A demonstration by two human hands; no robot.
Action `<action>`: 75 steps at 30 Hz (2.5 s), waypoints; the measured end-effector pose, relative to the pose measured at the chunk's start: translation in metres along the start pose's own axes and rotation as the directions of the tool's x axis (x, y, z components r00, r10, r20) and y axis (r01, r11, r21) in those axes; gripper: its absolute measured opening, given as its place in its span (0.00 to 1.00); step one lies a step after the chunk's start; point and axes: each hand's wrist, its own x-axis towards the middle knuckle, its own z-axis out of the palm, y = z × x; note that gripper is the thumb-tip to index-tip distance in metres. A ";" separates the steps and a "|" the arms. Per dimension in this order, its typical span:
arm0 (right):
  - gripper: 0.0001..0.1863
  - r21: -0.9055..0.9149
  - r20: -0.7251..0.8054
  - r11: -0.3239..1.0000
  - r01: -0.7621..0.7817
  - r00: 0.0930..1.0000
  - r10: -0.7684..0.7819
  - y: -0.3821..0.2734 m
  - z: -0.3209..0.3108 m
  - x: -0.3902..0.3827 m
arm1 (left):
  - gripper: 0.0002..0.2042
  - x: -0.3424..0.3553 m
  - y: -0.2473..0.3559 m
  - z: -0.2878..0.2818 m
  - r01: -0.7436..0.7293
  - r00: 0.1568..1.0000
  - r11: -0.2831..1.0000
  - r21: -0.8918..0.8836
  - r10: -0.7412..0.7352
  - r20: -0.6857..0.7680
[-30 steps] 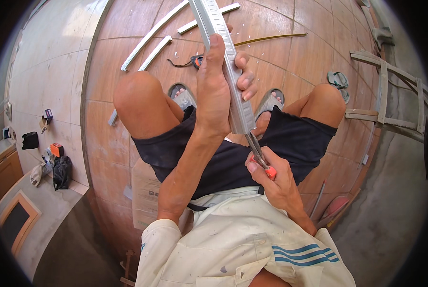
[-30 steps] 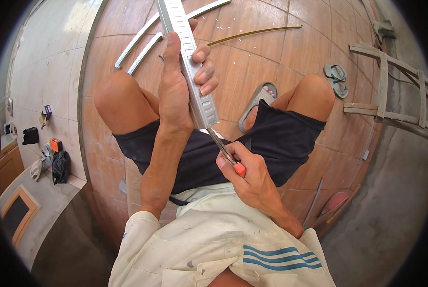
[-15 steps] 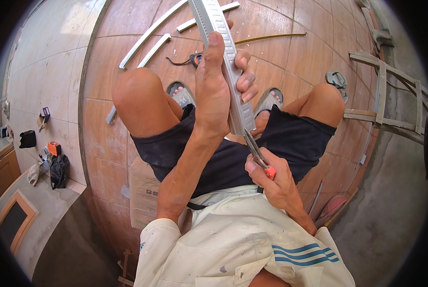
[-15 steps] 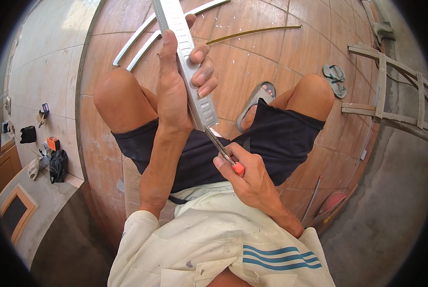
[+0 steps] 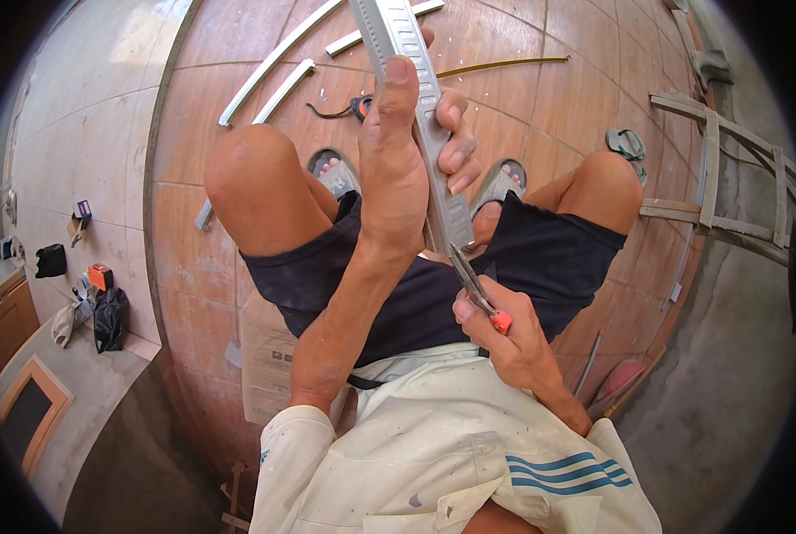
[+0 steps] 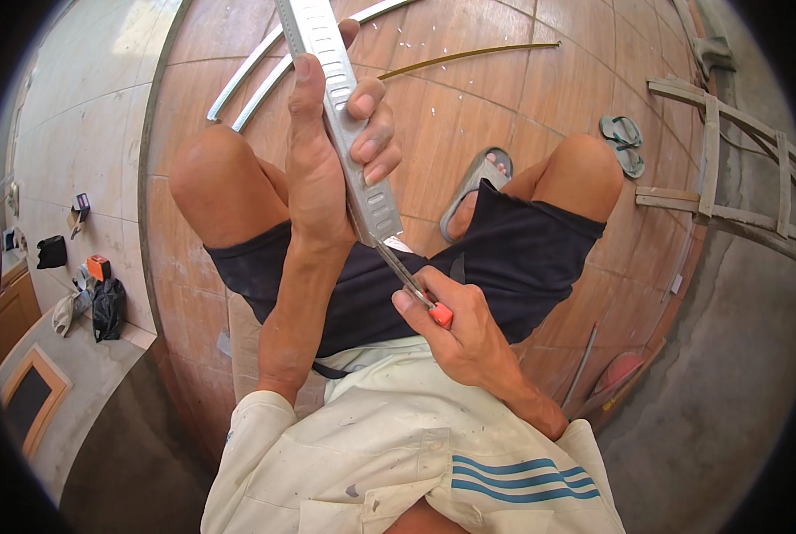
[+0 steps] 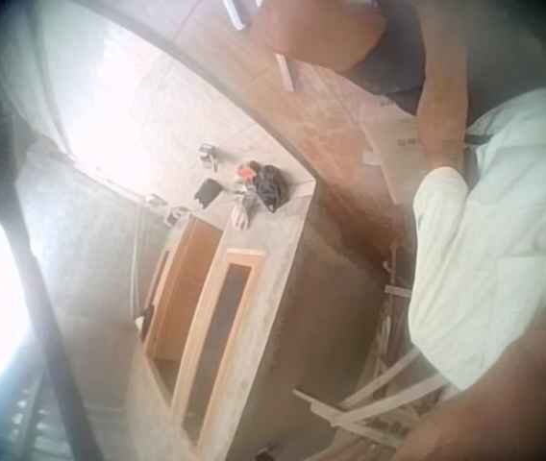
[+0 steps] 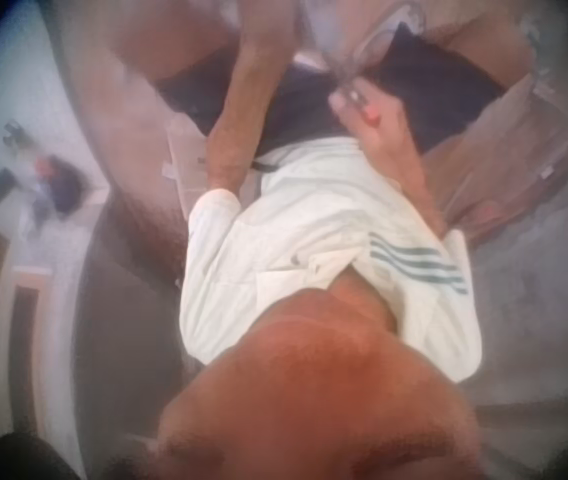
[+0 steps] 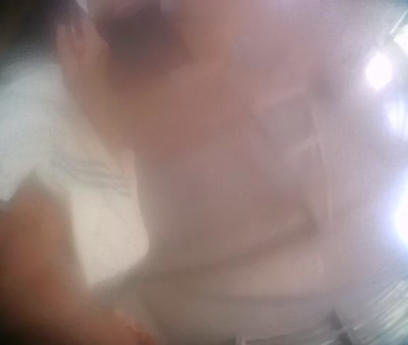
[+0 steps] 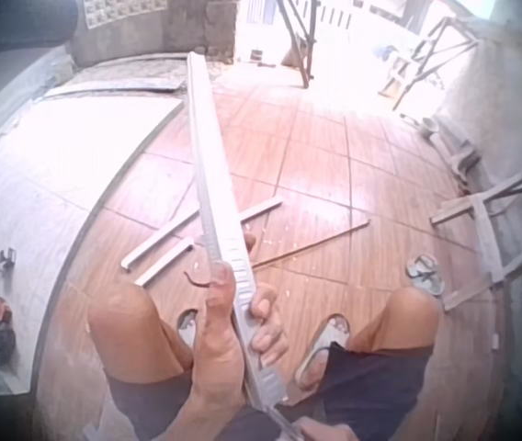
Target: The person sits on a tiled floor and uses red-handled tin snips to cut a long, white, ribbed metal profile into shorter segments. The person repeatedly positions the snips, cuts through the material, and places the cut pieces on the floor.
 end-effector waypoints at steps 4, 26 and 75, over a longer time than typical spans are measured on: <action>0.20 0.063 0.008 0.998 -0.022 1.000 0.022 0.005 0.003 0.000 | 0.34 -0.002 0.001 0.004 -0.031 0.999 0.999 0.008 0.031 -0.009; 0.16 0.044 -0.126 0.998 0.039 0.991 -0.033 0.008 0.002 0.005 | 0.18 -0.007 -0.009 0.001 -0.237 0.917 0.968 0.083 0.251 -0.309; 0.19 -0.051 -0.154 0.999 0.013 0.988 -0.021 0.002 0.001 0.012 | 0.20 -0.010 -0.010 0.005 -0.289 0.842 0.929 0.233 0.362 -0.399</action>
